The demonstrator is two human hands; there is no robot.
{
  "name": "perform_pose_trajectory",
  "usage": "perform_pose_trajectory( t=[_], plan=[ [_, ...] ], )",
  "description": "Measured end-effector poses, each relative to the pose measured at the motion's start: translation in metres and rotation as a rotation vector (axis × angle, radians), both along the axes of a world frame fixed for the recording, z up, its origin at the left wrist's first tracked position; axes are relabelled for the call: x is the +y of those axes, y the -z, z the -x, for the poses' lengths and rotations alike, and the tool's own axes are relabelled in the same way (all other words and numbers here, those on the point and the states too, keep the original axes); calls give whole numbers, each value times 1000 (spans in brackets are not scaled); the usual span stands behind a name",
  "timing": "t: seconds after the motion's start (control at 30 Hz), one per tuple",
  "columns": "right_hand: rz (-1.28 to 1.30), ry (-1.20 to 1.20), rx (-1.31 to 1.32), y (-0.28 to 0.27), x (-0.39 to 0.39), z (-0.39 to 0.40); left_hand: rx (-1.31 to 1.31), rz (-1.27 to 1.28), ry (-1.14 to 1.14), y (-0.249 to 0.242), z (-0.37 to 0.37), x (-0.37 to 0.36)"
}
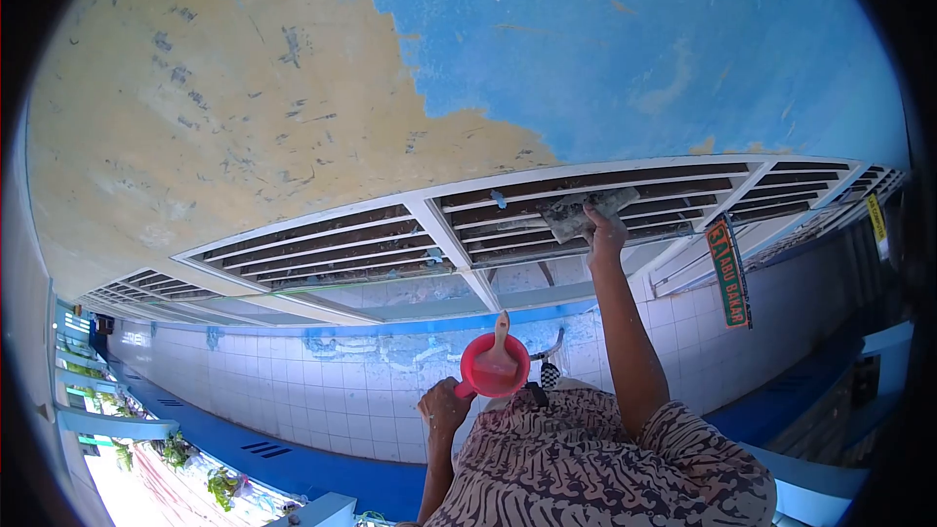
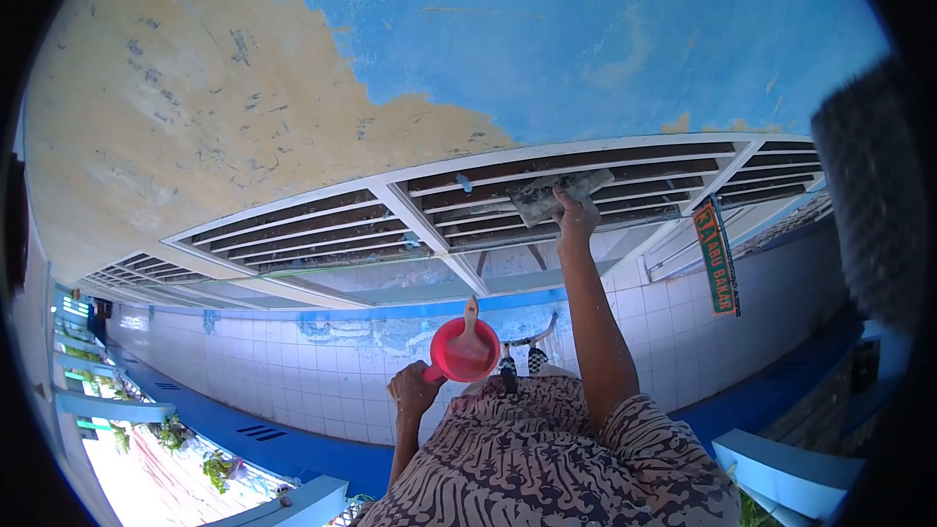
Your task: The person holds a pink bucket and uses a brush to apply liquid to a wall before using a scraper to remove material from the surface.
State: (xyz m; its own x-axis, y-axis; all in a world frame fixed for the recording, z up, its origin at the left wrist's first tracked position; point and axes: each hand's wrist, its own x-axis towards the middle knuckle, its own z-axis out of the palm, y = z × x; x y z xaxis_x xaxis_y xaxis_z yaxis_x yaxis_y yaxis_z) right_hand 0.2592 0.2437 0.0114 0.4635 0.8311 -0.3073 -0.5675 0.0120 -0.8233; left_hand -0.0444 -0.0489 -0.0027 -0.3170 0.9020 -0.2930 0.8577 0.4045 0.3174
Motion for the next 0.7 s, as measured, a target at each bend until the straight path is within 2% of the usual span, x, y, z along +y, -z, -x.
perform_pose_trajectory(
  t=[0.07,0.2,0.27,0.4,0.47,0.5,0.57,0.6,0.7],
  plan=[
    [12,45,20,-7,2,8,-4,-8,26,2,1,0],
    [-6,89,156,14,8,21,17,-4,61,8,3,-1],
    [135,26,75,7,6,24,35,-9,68,5,2,1],
    [108,-42,42,16,15,26,27,-41,105,11,0,9],
    [77,-133,-22,8,7,25,32,-76,97,12,0,13],
    [62,-103,-23,3,4,23,31,-92,126,12,0,17],
    [148,-394,-278,-2,-2,17,32,-73,123,13,-2,21],
    [139,-371,-278,2,-6,14,33,-85,145,13,-2,24],
    [94,-511,-281,31,-19,4,85,-98,193,13,-6,30]
  ],
)
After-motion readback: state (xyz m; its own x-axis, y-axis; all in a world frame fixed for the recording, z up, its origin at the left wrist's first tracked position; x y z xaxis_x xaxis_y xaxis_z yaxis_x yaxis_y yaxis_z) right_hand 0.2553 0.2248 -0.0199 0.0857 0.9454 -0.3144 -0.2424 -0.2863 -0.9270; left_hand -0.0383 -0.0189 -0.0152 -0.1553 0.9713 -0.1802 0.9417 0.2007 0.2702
